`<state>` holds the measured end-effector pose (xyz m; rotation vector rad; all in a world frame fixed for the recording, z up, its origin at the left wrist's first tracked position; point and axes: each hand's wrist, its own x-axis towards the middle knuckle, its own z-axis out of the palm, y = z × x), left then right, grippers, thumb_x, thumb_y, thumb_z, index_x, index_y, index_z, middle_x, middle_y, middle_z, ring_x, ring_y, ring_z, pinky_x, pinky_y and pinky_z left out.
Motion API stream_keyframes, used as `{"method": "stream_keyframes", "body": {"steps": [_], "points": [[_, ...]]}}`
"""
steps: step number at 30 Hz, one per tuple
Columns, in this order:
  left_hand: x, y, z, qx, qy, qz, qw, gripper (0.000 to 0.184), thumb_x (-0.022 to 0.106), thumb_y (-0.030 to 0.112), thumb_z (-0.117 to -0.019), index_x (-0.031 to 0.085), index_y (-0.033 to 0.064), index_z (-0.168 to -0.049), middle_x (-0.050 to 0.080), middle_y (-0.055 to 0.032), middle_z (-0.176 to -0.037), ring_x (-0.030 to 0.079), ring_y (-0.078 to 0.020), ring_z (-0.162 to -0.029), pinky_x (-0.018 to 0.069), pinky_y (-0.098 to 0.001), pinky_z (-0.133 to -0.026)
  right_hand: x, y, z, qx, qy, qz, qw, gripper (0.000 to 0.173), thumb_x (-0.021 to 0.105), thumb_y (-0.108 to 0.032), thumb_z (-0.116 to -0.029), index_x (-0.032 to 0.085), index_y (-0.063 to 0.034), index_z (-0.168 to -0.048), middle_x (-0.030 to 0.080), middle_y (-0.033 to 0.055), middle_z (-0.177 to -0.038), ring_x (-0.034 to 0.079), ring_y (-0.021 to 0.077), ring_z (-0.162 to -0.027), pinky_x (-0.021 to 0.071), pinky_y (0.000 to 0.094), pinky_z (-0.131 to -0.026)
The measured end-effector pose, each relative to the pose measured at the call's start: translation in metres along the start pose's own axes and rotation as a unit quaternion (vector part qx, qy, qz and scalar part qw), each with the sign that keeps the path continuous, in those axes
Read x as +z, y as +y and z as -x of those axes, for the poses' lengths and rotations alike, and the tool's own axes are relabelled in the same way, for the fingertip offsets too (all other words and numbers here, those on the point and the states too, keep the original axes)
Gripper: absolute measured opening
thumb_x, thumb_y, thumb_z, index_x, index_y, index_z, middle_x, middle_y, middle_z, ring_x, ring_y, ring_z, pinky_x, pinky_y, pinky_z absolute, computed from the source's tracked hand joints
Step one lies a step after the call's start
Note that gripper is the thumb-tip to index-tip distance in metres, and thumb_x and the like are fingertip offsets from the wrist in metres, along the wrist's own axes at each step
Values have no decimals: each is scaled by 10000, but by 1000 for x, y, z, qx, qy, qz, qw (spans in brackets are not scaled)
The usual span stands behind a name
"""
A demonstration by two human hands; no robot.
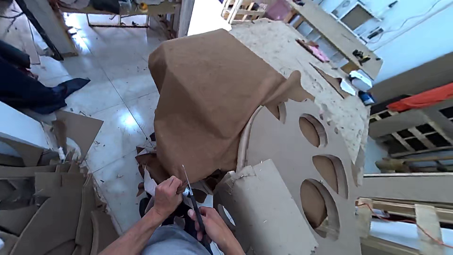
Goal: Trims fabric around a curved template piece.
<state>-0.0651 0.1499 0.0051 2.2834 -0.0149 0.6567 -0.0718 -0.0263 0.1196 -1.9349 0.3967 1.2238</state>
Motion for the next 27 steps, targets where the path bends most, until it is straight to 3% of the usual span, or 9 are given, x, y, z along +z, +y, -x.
{"method": "stream_keyframes", "body": {"steps": [5,27], "points": [[2,-3,0,3,9,0,1000,49,696,86,-731,653,75,-753,649,-52,-709,667,-195,-614,573,-367,-532,-2,-5,0,4,-9,0,1000,481,631,-555,-968,642,-75,-1011,640,23,-677,591,128,-499,458,261,-439],[3,-6,1,42,-5,-7,999,44,666,72,-747,630,80,-723,631,-45,-690,646,-184,-589,551,-347,-508,3,7,-3,-20,4,-39,999,468,676,-545,-939,634,-79,-936,612,15,-636,558,121,-473,450,260,-445]]}}
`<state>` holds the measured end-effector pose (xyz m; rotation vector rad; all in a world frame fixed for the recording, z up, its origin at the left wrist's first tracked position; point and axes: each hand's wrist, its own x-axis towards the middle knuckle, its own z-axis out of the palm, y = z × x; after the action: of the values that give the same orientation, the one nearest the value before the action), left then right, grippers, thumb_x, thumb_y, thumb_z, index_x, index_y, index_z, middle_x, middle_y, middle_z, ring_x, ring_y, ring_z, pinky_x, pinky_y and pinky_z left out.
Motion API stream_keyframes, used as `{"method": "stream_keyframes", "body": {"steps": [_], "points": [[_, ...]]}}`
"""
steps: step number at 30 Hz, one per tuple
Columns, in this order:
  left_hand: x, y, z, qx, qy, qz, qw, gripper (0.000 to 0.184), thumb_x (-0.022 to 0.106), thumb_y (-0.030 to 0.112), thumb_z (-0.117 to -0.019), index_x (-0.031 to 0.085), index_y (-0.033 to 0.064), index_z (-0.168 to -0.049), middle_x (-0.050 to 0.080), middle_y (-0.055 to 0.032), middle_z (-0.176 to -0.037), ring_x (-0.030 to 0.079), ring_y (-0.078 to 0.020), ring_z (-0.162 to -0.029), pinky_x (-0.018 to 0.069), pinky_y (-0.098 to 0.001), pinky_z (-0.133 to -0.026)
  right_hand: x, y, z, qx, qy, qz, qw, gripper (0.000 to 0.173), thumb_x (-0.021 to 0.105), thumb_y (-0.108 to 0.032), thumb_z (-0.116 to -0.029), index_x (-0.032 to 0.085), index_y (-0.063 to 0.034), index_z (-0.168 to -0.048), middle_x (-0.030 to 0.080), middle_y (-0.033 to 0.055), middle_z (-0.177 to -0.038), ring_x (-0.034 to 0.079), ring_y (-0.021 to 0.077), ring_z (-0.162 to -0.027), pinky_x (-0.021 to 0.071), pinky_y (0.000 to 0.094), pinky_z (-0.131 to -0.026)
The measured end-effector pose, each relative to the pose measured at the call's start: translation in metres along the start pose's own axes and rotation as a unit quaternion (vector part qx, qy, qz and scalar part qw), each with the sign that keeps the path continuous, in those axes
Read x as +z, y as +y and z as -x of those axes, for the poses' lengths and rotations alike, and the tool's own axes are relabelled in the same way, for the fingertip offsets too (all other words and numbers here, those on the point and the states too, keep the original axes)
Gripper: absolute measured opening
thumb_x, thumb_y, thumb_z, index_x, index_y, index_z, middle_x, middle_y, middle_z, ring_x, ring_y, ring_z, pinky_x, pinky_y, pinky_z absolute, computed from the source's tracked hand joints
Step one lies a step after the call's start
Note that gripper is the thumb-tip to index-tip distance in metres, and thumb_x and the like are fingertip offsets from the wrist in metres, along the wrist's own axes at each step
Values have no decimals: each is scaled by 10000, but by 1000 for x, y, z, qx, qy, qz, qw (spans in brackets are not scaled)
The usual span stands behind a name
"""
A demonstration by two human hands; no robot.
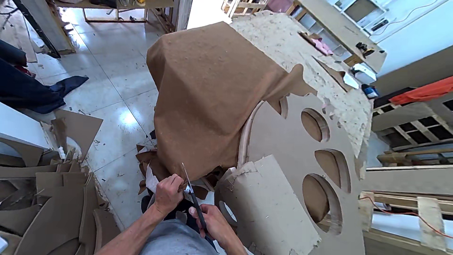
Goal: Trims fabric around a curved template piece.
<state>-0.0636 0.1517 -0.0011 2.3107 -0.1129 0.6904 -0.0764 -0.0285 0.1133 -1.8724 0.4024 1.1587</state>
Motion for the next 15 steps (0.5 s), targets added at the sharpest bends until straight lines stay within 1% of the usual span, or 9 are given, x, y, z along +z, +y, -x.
{"method": "stream_keyframes", "body": {"steps": [3,6,8,9,10,11,12,15], "points": [[-1,-1,-1,1,-4,0,1000,52,667,59,-737,622,76,-718,625,-48,-683,645,-185,-587,552,-346,-513,1,2,-1,-14,4,-6,1000,432,707,-499,-934,636,-74,-904,604,20,-635,585,134,-488,515,285,-482],[-4,-5,-1,3,0,-2,1000,59,668,54,-730,615,73,-713,622,-49,-684,642,-185,-590,549,-344,-510,8,1,-3,-28,15,-34,999,410,738,-454,-925,630,-63,-871,601,28,-617,589,141,-481,524,290,-483],[-6,-8,-3,3,-2,-4,1000,60,668,61,-721,611,72,-705,619,-50,-682,639,-184,-585,546,-342,-504,18,0,-9,-31,22,-67,997,410,726,-443,-942,633,-47,-886,606,39,-624,582,142,-475,512,284,-464],[-8,-9,-2,6,-9,-1,1000,59,661,74,-740,611,72,-708,614,-49,-683,634,-184,-587,544,-339,-508,22,-3,-12,-28,24,-81,996,419,713,-453,-951,640,-43,-900,611,41,-624,568,136,-465,481,272,-443],[-10,-9,-2,11,-19,5,1000,76,646,92,-788,620,68,-721,615,-53,-692,635,-185,-595,549,-340,-519,25,-7,-16,-27,23,-93,995,427,695,-462,-962,641,-41,-914,608,39,-621,552,129,-455,454,260,-428],[-12,-10,-2,16,-29,11,999,113,618,109,-838,628,64,-736,621,-59,-703,643,-188,-606,562,-345,-532,28,-11,-19,-27,20,-101,994,429,676,-466,-974,641,-41,-929,603,35,-623,542,124,-454,444,255,-426],[-14,-10,-2,19,-31,13,999,141,592,117,-866,627,63,-741,619,-59,-703,641,-187,-606,563,-343,-534,30,-15,-21,-27,18,-106,994,424,666,-463,-982,642,-42,-932,600,32,-625,539,122,-455,443,254,-427],[-18,-17,-4,28,-20,12,999,119,601,112,-842,614,64,-734,609,-60,-686,629,-183,-586,550,-336,-521,37,-20,-25,-39,22,-123,991,391,681,-426,-981,629,-46,-904,596,29,-620,547,121,-457,463,259,-439]]}}
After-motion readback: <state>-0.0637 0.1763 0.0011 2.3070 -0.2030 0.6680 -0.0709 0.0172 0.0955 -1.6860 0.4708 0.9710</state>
